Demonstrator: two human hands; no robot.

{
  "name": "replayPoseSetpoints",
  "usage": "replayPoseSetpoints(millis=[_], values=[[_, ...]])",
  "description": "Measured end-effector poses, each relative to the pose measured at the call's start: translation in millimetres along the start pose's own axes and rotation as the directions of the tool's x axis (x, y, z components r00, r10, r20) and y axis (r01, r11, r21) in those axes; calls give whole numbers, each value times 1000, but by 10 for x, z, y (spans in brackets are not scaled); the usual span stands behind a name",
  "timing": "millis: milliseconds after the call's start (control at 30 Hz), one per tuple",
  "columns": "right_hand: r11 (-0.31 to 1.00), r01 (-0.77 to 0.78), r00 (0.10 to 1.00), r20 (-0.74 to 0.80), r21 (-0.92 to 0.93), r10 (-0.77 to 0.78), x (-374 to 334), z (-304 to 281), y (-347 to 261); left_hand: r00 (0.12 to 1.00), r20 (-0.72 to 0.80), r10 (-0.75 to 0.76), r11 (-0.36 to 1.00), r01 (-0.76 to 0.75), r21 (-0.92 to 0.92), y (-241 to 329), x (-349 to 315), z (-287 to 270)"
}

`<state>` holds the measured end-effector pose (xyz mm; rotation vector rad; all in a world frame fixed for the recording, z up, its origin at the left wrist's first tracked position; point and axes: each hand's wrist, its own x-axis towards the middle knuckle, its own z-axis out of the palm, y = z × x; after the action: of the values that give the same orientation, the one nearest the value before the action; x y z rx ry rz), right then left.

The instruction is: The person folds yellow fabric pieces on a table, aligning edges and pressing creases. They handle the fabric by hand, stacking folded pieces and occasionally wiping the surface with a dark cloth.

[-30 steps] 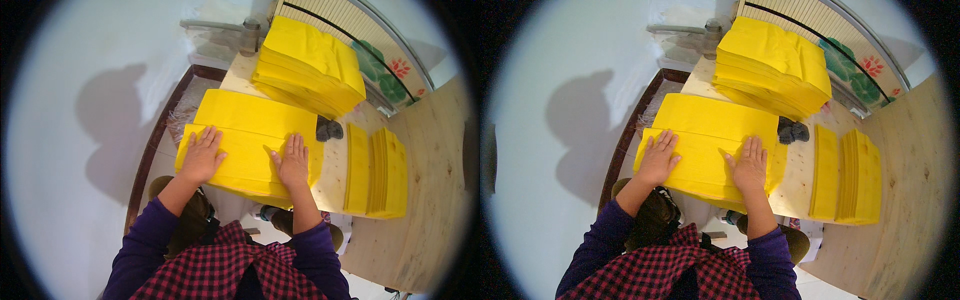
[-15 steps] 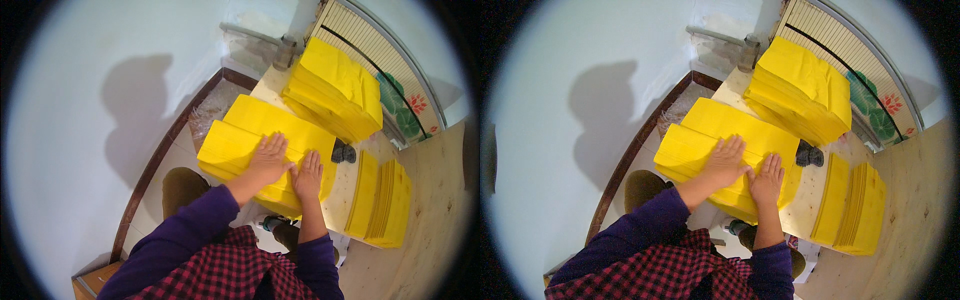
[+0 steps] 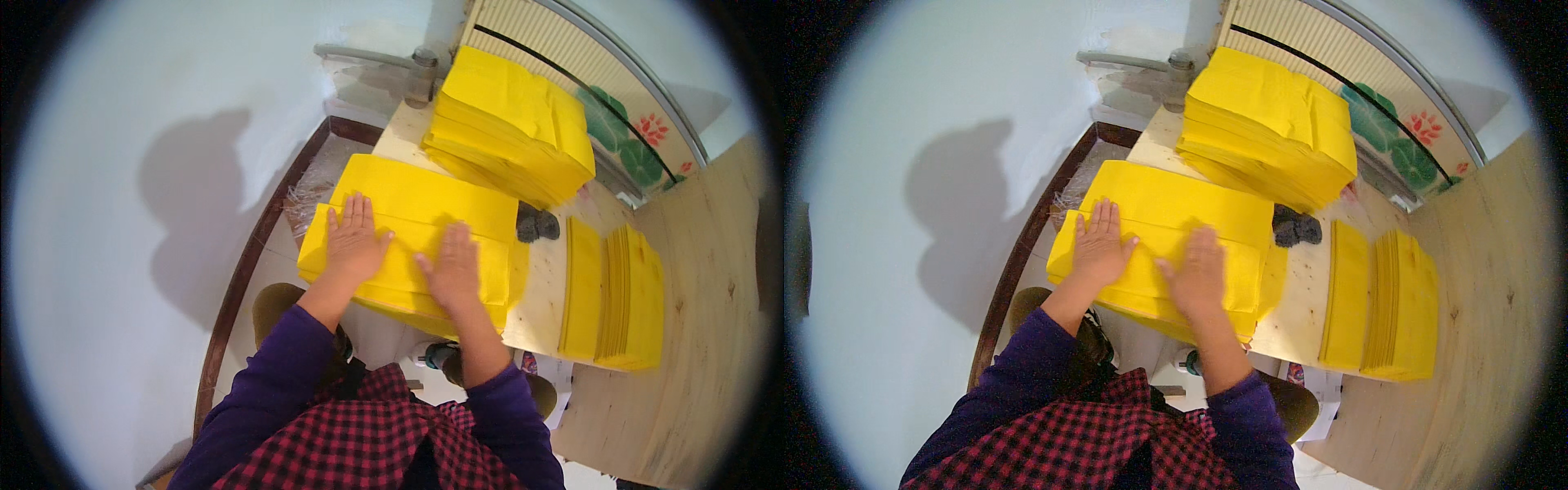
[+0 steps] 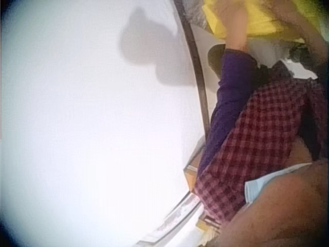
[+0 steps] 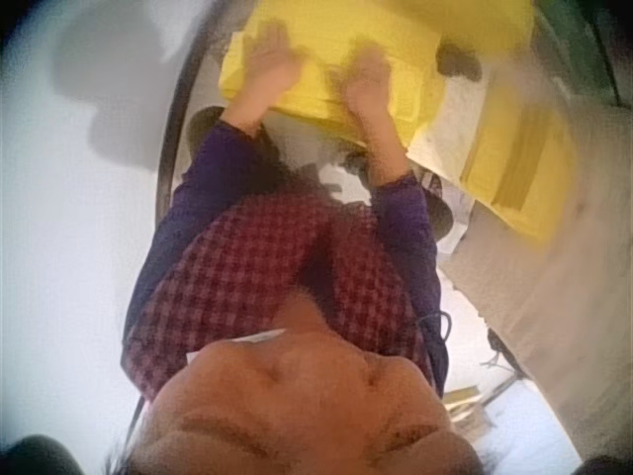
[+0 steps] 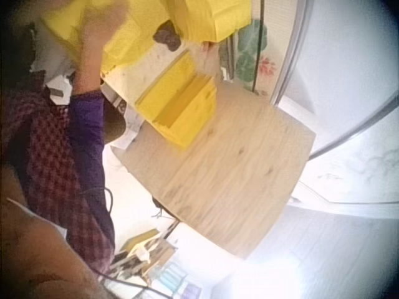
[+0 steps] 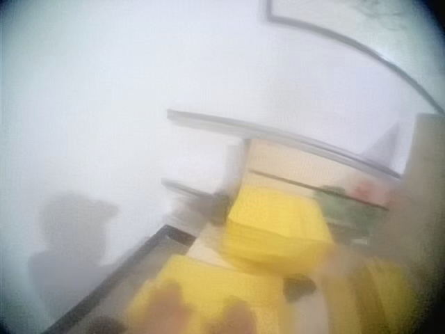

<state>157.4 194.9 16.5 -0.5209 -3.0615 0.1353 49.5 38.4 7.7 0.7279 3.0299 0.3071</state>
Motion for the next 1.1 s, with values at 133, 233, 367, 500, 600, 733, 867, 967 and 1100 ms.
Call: replayPoseSetpoints(millis=[133, 233, 367, 500, 600, 733, 867, 967, 1100], values=[[995, 47, 996, 68, 90, -54, -18, 25, -195, 1000, 19, 5, 1000, -5, 18, -32, -3, -25], [997, -44, 996, 82, 63, 39, -52, -76, 166, 999, 35, -27, 999, 25, 43, -110, 7, -43], [994, -104, 990, 97, 27, 101, -128, -117, 515, 993, 43, -113, 993, 114, -18, -325, 30, -71], [992, -105, 994, 38, 67, 102, -132, -117, 598, 963, 120, -243, 969, 248, -24, -645, 17, -182], [997, -34, 995, -88, 73, 41, -90, -168, 632, 929, 153, -337, 939, 342, -8, -889, -27, -310], [973, 156, 961, -254, 169, -110, 97, -285, 616, 939, -89, -332, 938, 319, -137, -1049, -231, -375], [979, 112, 992, -74, 172, -100, 376, -408, 577, 904, -380, -197, 931, 51, -362, -1024, -485, -423], [987, 83, 991, 96, 141, -97, 545, -460, 605, 872, -468, -142, 826, -156, -541, -898, -722, -434], [969, 136, 965, 192, 206, -176, 657, -517, 624, 906, -397, -146, 565, -253, -786, -596, -1061, -322]])
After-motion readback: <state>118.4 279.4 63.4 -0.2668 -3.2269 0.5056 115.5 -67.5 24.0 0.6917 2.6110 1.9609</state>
